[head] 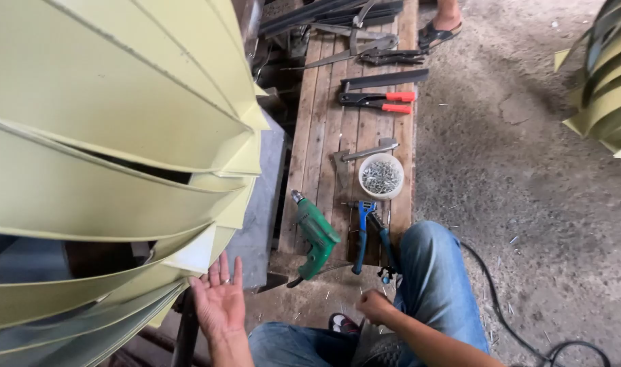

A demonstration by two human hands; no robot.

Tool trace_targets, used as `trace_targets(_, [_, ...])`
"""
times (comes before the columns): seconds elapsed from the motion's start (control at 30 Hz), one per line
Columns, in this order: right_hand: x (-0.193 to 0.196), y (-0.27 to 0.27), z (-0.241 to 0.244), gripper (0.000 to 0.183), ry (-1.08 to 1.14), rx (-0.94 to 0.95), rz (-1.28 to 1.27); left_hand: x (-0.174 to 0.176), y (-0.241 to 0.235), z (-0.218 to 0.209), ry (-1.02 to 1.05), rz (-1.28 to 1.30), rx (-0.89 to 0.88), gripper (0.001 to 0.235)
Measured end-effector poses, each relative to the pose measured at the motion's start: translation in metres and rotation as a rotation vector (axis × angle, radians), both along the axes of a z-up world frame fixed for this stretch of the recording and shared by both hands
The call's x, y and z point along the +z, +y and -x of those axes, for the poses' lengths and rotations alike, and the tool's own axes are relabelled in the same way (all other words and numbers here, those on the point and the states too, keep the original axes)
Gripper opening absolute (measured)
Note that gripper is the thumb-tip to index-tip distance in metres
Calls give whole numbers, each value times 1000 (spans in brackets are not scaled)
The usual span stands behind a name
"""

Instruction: The person sits on the floor assembling a large blower wheel, aligning a metal blade against the wheel's rim, then using a green electric drill and a blue fastening tool to secure the blade, taking screws from a bowl on the workbench and repeating the cycle on the next blade.

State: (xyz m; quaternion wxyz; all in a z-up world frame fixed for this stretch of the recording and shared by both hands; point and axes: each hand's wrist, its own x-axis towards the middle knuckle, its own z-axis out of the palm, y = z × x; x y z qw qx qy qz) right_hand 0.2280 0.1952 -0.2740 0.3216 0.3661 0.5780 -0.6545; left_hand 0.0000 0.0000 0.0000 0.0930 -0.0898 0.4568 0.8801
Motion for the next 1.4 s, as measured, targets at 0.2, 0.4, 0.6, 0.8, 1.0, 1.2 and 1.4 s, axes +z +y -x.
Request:
trace_targets(0.2, [0,0,0,21,13,-10,-60,6,18,-6,116,-146,-47,77])
trace_targets(0.4, [-5,2,-1,20,36,12,-62,-2,12,-4,-2,126,50,69])
trace_targets(0.6, [10,4,3,22,7,51,-148,1,18,-5,45,186,43,67])
trace_targets(0.8, [-9,0,6,23,-13,43,-95,0,16,-6,55,219,33,68])
trace_targets(1.0, [1,4,7,22,-13,22,-95,-13,9,0,23,232,58,72])
trace_targets(1.2, [3,3,5,21,39,-50,-79,-8,13,0,36,193,42,69])
trace_targets(1.4, [8,1,5,22,75,-71,-99,-1,17,-5,25,226,22,69])
